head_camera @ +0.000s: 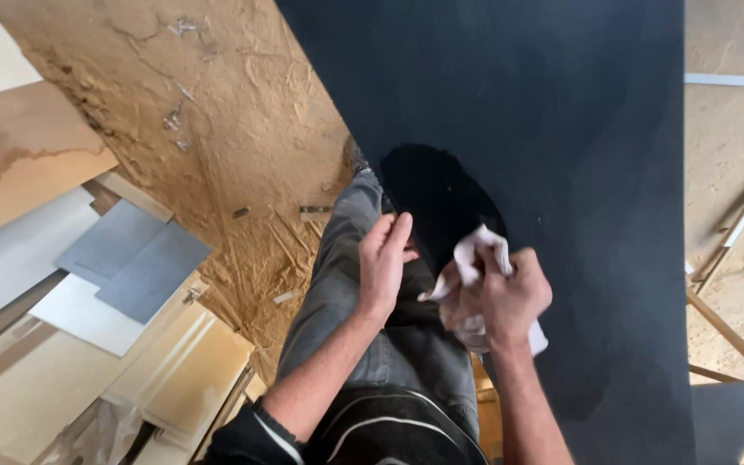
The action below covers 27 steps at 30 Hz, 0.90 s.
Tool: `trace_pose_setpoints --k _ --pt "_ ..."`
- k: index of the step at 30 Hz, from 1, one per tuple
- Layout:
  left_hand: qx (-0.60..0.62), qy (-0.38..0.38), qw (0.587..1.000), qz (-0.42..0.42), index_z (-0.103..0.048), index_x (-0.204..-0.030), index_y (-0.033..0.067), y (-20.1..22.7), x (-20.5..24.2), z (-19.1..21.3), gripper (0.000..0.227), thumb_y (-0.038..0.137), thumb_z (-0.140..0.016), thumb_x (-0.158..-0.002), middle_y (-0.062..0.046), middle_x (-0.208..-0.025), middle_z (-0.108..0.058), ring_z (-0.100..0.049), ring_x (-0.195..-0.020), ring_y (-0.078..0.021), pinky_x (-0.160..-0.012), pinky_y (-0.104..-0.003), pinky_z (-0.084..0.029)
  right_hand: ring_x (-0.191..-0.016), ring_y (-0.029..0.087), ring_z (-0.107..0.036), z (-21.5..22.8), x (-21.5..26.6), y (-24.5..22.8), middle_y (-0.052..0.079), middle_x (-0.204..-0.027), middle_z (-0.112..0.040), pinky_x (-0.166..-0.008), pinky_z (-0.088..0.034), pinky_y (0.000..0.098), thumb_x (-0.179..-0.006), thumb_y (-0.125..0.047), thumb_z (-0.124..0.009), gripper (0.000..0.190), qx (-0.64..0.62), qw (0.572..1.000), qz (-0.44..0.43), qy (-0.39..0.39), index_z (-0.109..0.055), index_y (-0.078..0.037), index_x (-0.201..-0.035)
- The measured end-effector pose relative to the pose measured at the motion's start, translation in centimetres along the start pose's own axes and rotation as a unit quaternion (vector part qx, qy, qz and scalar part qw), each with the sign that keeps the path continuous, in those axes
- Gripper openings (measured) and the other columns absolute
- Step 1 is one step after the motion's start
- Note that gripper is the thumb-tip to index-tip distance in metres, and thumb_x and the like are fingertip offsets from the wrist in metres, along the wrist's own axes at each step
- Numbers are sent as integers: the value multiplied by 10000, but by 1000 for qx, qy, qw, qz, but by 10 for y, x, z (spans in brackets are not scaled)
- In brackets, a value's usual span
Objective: Wiping and cleaning a large black panel with a cloth and cleaning solution.
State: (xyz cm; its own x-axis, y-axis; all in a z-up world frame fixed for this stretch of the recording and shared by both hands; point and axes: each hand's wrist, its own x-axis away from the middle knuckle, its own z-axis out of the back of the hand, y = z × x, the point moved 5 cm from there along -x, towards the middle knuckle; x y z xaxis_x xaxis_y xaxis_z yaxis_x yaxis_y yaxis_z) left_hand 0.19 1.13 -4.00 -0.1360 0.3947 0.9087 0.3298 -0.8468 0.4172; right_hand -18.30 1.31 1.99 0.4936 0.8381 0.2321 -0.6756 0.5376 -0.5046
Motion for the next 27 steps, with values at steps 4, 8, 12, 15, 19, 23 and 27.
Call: trace_pose_setpoints --k 4,8,12,15,19,23,27 --pt "-11 -34 995 -91 -605 -838 61 -9 -12 2 277 258 -619 -1032 84 -753 -522 -493 -701 -16 -603 -223 -470 -548 294 -499 -24 -43 -54 179 -658 -548 -552 -454 385 -916 -203 -878 454 -1 999 48 19 -505 -15 -738" --pt "-64 -43 981 -178 -547 -823 44 5 -5 -1 344 241 -628 -1093 71 -742 -446 -391 -687 -17 -574 -226 -364 -587 364 -492 -14 -37 -57 203 -691 -553 -565 -444 409 -965 -215 -863 472 -10 997 78 2 -490 -7 -765" --pt "24 -4 999 -25 -621 -836 64 -9 -6 -1 218 221 -620 -987 85 -697 -521 -469 -620 -23 -538 -245 -456 -571 294 -636 -16 -24 -42 143 -674 -616 -577 -503 391 -903 -236 -818 388 -38 998 49 -16 -516 -71 -724" --pt "-54 -17 986 -154 -584 -816 39 -5 -13 -4 305 232 -648 -1042 81 -705 -415 -343 -640 -29 -521 -259 -301 -560 353 -568 -26 -50 -57 175 -674 -589 -542 -456 419 -959 -223 -815 423 -1 1000 21 -22 -496 -26 -763" --pt "-63 -15 984 -163 -576 -807 23 -3 -10 -5 316 223 -636 -1044 73 -700 -450 -382 -653 -25 -528 -256 -329 -556 328 -593 -20 -32 -50 159 -660 -593 -543 -470 413 -952 -252 -787 398 -15 999 48 -18 -512 -45 -754" --pt "-50 -9 985 -165 -625 -857 15 -4 -6 -7 259 210 -618 -1026 65 -730 -557 -457 -694 -17 -591 -246 -421 -532 343 -531 -25 -50 -68 168 -654 -565 -524 -440 420 -985 -244 -797 446 12 998 45 -30 -483 -28 -751" --pt "-43 -27 981 -188 -625 -872 8 0 -1 -8 261 215 -613 -1031 45 -751 -575 -475 -718 -34 -627 -258 -431 -535 361 -521 -16 -40 -60 172 -650 -567 -528 -439 423 -982 -245 -799 446 12 998 60 -32 -486 -25 -751"
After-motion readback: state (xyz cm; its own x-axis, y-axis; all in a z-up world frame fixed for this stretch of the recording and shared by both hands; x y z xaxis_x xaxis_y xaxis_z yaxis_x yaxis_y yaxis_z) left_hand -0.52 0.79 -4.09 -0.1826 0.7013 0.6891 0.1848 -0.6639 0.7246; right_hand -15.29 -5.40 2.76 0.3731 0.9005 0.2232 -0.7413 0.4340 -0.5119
